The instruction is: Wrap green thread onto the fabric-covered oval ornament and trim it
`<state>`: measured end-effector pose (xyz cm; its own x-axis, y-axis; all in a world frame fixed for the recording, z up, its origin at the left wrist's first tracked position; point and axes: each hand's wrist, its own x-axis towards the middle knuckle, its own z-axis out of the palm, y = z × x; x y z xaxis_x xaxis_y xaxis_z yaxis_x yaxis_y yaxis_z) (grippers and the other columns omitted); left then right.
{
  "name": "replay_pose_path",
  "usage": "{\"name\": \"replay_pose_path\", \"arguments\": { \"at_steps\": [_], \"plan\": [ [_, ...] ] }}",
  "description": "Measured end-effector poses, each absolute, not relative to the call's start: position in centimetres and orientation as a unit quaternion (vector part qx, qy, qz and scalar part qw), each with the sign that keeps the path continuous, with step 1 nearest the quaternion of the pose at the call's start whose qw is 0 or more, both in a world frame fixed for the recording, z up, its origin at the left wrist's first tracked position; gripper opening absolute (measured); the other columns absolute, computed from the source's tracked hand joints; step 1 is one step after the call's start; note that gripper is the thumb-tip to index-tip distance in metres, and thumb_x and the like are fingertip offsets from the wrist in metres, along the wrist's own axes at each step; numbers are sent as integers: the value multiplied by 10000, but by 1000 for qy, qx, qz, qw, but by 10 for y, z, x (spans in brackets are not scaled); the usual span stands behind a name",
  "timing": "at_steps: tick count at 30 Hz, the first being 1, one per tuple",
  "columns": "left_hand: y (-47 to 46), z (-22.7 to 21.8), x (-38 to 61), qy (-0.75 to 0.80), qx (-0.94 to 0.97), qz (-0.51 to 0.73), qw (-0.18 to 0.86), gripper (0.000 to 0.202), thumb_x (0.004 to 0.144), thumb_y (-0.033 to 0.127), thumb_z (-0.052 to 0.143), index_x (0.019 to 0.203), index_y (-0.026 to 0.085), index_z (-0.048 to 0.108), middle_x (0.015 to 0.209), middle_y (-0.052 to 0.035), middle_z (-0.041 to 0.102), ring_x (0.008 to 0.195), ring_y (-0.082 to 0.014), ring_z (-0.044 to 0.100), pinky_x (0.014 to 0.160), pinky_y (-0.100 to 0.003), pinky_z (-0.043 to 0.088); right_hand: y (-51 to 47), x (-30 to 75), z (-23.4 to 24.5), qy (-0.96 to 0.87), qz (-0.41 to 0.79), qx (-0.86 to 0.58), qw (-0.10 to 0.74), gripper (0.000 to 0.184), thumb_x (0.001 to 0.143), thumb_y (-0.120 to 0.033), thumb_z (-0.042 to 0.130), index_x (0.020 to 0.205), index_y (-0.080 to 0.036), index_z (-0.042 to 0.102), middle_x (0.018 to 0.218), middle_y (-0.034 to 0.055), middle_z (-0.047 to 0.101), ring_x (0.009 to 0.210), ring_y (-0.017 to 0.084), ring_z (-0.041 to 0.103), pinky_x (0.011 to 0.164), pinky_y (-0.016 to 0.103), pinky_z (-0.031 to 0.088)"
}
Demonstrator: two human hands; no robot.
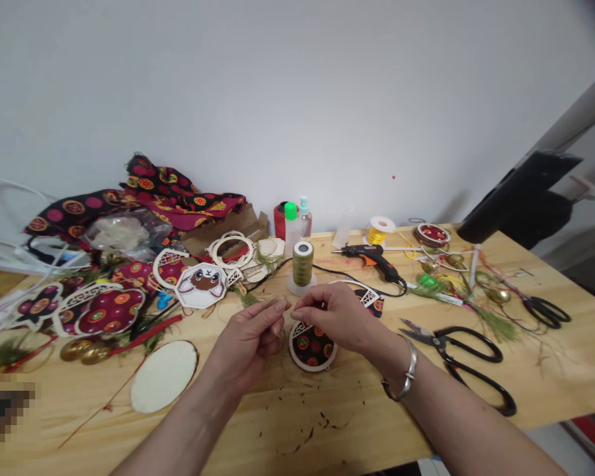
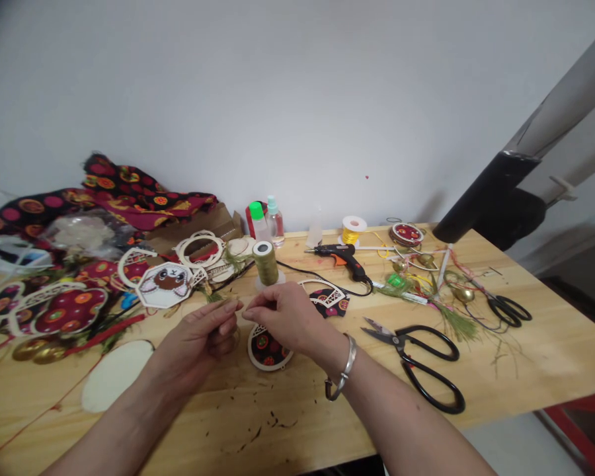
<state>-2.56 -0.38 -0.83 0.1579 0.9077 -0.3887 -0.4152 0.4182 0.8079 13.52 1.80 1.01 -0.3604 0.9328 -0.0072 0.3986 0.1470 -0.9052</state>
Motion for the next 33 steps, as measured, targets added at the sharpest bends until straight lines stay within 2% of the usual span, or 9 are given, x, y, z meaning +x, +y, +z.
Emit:
{"name": "replay_pose_path", "arguments": {
  "at_steps": [3,6,9,13,18,20,22,27,33],
  "plan": [
    [-4,-7,-25,465,275,472,696,206,650,301,757,664,124,653,545,34,528,394,-9,233,378,-180,140,14,138,15,-767,323,-450,323,112,786,-158,605,704,-157,683,682,-2,642,660,103,543,639,226,396],
    [-4,-7,-24,485,287,481,672,245,642,318,760,741,102,703,472,61,435,391,-10,213,381,-186,126,11,143,22,-827,229,-412,305,126,818,-146,578,733,-154,671,740,18,631,749,124,536,701,246,393],
    [-5,-7,-24,494,298,482,660,287,650,338,752,803,96,722,402,100,282,386,-21,194,385,-197,108,8,147,28,-876,228,-335,262,125,830,-151,575,745,-158,666,786,16,634,783,122,533,745,243,396],
    [-6,-8,-23,484,301,470,673,222,654,336,749,698,123,704,396,92,304,381,-20,195,386,-203,106,9,146,27,-890,207,-322,248,133,842,-177,568,749,-155,660,794,20,622,787,127,522,745,246,395],
    [-7,-7,-21,500,320,447,669,242,642,343,754,701,113,708,536,-13,598,377,-6,204,379,-206,96,11,145,20,-864,157,-394,270,134,840,-167,550,752,-156,651,782,33,608,793,147,515,730,267,391],
    [-7,-7,-20,505,327,438,668,253,646,350,749,719,111,718,590,-41,643,374,-5,212,378,-209,94,11,145,18,-861,150,-400,276,125,836,-161,550,761,-159,650,781,31,609,793,147,516,732,269,389],
    [-7,-8,-21,506,327,435,669,244,637,351,754,698,117,716,552,-21,619,368,-8,219,379,-211,94,11,145,18,-861,145,-402,276,131,839,-167,546,753,-159,645,772,29,608,789,146,515,726,267,386],
    [-7,-12,-22,510,337,432,663,248,633,358,756,618,120,688,396,58,419,366,-23,220,383,-216,94,11,145,19,-864,134,-405,267,147,848,-185,543,742,-153,640,777,39,611,788,148,512,722,270,383],
    [-6,-10,-21,505,323,436,671,249,598,339,778,588,119,660,475,31,497,373,-19,255,382,-209,119,11,145,19,-860,146,-404,276,136,848,-179,548,744,-152,632,773,35,606,784,145,512,717,263,383]
  ]
}}
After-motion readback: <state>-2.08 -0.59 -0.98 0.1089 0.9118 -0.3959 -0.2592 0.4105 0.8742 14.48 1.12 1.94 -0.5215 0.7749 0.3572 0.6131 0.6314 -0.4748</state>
